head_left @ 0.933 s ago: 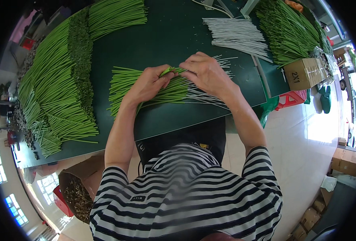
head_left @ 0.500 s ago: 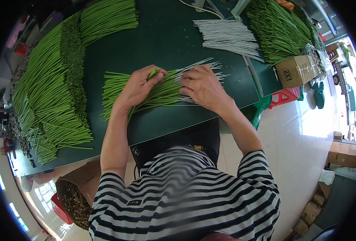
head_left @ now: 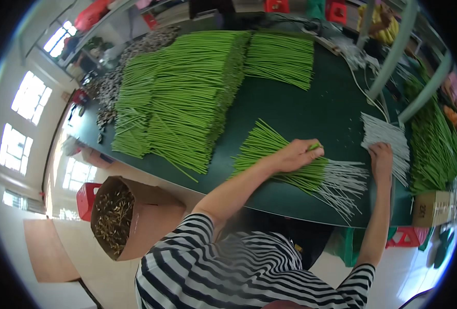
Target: Bundling and organizing thin green plastic sticks into groups on a factory workbench.
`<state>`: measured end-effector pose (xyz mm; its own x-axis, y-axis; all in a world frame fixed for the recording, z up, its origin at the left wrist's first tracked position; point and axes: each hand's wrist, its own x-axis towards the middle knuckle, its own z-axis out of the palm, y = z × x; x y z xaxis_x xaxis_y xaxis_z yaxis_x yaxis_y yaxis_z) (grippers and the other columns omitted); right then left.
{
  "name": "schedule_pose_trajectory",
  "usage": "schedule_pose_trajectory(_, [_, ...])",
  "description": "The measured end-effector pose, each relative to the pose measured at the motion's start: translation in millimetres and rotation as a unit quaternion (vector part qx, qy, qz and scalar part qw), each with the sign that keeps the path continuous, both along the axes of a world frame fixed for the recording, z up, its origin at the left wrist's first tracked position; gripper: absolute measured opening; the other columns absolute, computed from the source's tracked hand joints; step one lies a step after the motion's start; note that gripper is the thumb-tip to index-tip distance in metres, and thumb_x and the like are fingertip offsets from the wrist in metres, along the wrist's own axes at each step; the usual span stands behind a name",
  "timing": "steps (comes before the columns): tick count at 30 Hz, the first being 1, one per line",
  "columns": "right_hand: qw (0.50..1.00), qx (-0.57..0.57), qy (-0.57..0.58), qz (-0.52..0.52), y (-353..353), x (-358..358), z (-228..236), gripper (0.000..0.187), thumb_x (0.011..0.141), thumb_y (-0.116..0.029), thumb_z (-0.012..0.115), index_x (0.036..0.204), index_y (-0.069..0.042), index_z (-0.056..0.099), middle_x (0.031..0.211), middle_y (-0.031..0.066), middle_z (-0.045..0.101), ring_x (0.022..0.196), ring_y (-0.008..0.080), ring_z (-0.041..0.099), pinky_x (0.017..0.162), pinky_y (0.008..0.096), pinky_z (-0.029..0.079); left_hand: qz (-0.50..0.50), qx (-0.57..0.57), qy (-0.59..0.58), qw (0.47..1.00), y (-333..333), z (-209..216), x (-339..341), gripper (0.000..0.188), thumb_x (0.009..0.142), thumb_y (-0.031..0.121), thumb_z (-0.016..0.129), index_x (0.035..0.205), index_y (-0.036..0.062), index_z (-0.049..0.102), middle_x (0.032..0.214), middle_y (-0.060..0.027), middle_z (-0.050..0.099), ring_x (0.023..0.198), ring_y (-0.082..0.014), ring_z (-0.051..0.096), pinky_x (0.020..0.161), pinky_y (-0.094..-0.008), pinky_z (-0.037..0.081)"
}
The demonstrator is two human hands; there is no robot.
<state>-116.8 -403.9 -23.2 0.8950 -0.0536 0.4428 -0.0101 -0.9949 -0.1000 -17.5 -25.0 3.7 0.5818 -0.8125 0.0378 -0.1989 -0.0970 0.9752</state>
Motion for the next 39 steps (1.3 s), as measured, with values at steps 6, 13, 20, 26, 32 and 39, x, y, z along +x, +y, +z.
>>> schedule_pose_trajectory(6, [0.997, 0.006, -0.061, 0.042, 24.3, 9.2, -4.8, 0.012, 0.086, 0.003, 0.074, 0.097, 0.000, 0.078, 0.105, 0.0129, 0.076, 0.098, 0.0337, 0.064, 0.089, 0.0441, 0.050, 0.020, -0.039, 0.048, 0.998, 17.1, 6.8, -0.9, 0.038, 0.114, 0.040, 0.054, 0.105, 0.0028, 0.054, 0.069, 0.0002, 0.046, 0.066, -0.0099, 0.042, 0.061, -0.0309, 0.039])
schedule_pose_trajectory(13, [0.997, -0.020, -0.069, 0.016, 26.5, 9.5, -2.0, 0.015, 0.090, 0.001, 0.070, 0.104, 0.000, 0.077, 0.109, 0.0140, 0.076, 0.102, 0.0350, 0.064, 0.093, 0.0448, 0.050, 0.008, -0.041, 0.016, 0.999, 12.0, 1.9, 7.7, 0.038, 0.113, 0.035, 0.056, 0.096, 0.0017, 0.057, 0.068, -0.0003, 0.050, 0.065, -0.0098, 0.044, 0.062, -0.0307, 0.041])
schedule_pose_trajectory(20, [0.993, 0.002, -0.116, 0.016, 37.0, 2.8, 11.4, 0.015, 0.097, -0.004, 0.069, 0.110, -0.001, 0.077, 0.109, 0.0145, 0.075, 0.106, 0.0365, 0.065, 0.096, 0.0451, 0.049, 0.012, -0.057, 0.025, 0.998, 13.0, -2.7, 2.5, 0.033, 0.114, 0.029, 0.056, 0.113, -0.0022, 0.068, 0.070, -0.0006, 0.053, 0.065, -0.0089, 0.048, 0.063, -0.0297, 0.042])
schedule_pose_trajectory(26, [0.978, 0.136, -0.156, 0.032, 85.6, -24.3, 48.4, 0.020, 0.096, 0.002, 0.072, 0.115, -0.004, 0.078, 0.105, 0.0137, 0.073, 0.095, 0.0291, 0.069, 0.081, 0.0379, 0.054, 0.016, -0.040, 0.077, 0.996, 1.4, -9.9, 1.8, 0.030, 0.112, 0.029, 0.060, 0.118, 0.0018, 0.069, 0.073, 0.0035, 0.053, 0.068, -0.0055, 0.047, 0.062, -0.0255, 0.040])
schedule_pose_trajectory(32, [0.940, 0.297, -0.108, 0.128, 172.3, -12.4, 64.9, 0.017, 0.092, -0.002, 0.077, 0.109, -0.005, 0.079, 0.090, 0.0125, 0.070, 0.080, 0.0284, 0.069, 0.069, 0.0353, 0.054, 0.013, -0.082, 0.104, 0.991, 14.5, -5.7, 12.2, 0.026, 0.112, 0.025, 0.059, 0.121, 0.0018, 0.066, 0.072, 0.0051, 0.048, 0.064, -0.0046, 0.041, 0.058, -0.0243, 0.034])
schedule_pose_trajectory(39, [0.949, 0.271, -0.086, 0.138, 180.7, -11.5, 47.1, 0.011, 0.094, -0.007, 0.074, 0.105, -0.006, 0.077, 0.091, 0.0120, 0.070, 0.086, 0.0319, 0.069, 0.073, 0.0400, 0.055, 0.006, -0.067, 0.107, 0.992, 10.8, -2.9, 6.1, 0.029, 0.114, 0.026, 0.058, 0.124, 0.0000, 0.067, 0.071, 0.0053, 0.045, 0.063, -0.0052, 0.040, 0.058, -0.0248, 0.033])
